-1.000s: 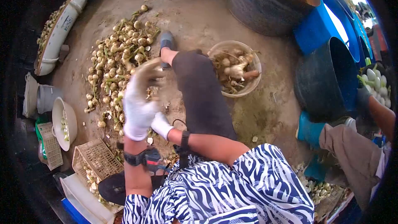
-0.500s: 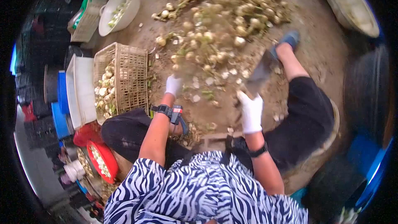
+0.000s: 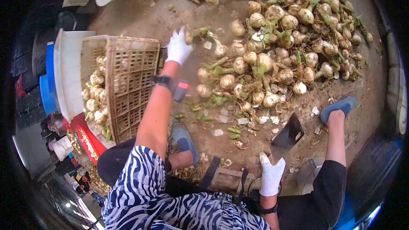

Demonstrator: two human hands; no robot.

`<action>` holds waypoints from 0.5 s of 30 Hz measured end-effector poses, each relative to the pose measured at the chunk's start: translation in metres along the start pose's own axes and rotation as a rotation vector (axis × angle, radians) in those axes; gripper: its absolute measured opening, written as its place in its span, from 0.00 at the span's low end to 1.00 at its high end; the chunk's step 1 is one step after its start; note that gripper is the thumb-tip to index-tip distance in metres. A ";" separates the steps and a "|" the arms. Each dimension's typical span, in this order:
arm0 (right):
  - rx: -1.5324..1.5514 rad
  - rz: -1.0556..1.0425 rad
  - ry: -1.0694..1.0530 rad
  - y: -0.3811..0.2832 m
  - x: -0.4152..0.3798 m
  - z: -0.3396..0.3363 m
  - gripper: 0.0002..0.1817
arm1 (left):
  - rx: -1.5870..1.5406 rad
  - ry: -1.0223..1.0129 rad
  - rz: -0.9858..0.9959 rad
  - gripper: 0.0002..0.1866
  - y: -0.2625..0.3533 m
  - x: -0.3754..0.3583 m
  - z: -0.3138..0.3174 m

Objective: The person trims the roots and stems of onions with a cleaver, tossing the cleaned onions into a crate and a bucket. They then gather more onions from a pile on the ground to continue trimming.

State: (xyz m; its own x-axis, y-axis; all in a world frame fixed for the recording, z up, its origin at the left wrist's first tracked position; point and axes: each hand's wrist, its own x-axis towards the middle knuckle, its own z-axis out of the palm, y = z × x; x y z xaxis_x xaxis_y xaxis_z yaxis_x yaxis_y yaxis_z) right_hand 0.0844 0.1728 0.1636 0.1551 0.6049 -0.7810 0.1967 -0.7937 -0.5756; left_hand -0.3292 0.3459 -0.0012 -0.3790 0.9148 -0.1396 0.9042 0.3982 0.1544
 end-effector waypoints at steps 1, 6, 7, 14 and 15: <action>-0.011 -0.016 0.030 -0.012 0.001 0.008 0.06 | 0.016 0.038 0.045 0.38 -0.002 0.009 0.006; 0.034 -0.096 -0.025 -0.008 0.016 0.017 0.08 | -0.343 -0.105 -0.091 0.33 0.020 -0.024 -0.008; -0.033 -0.129 -0.046 -0.006 0.015 0.015 0.10 | -0.950 -0.290 -0.315 0.31 0.043 -0.054 -0.037; 0.095 -0.513 0.028 0.044 0.029 0.016 0.15 | -0.923 -0.425 0.054 0.38 0.165 -0.250 -0.043; 0.106 -0.462 0.010 0.045 0.021 0.007 0.15 | -0.895 -0.465 0.102 0.37 0.179 -0.274 -0.053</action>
State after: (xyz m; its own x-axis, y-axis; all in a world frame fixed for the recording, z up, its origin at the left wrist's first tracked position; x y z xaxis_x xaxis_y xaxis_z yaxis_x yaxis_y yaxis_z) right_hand 0.0898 0.1491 0.1193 0.0840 0.8965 -0.4351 0.1473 -0.4430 -0.8843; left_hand -0.0738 0.1698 0.1171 -0.0214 0.9062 -0.4224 0.3764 0.3987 0.8363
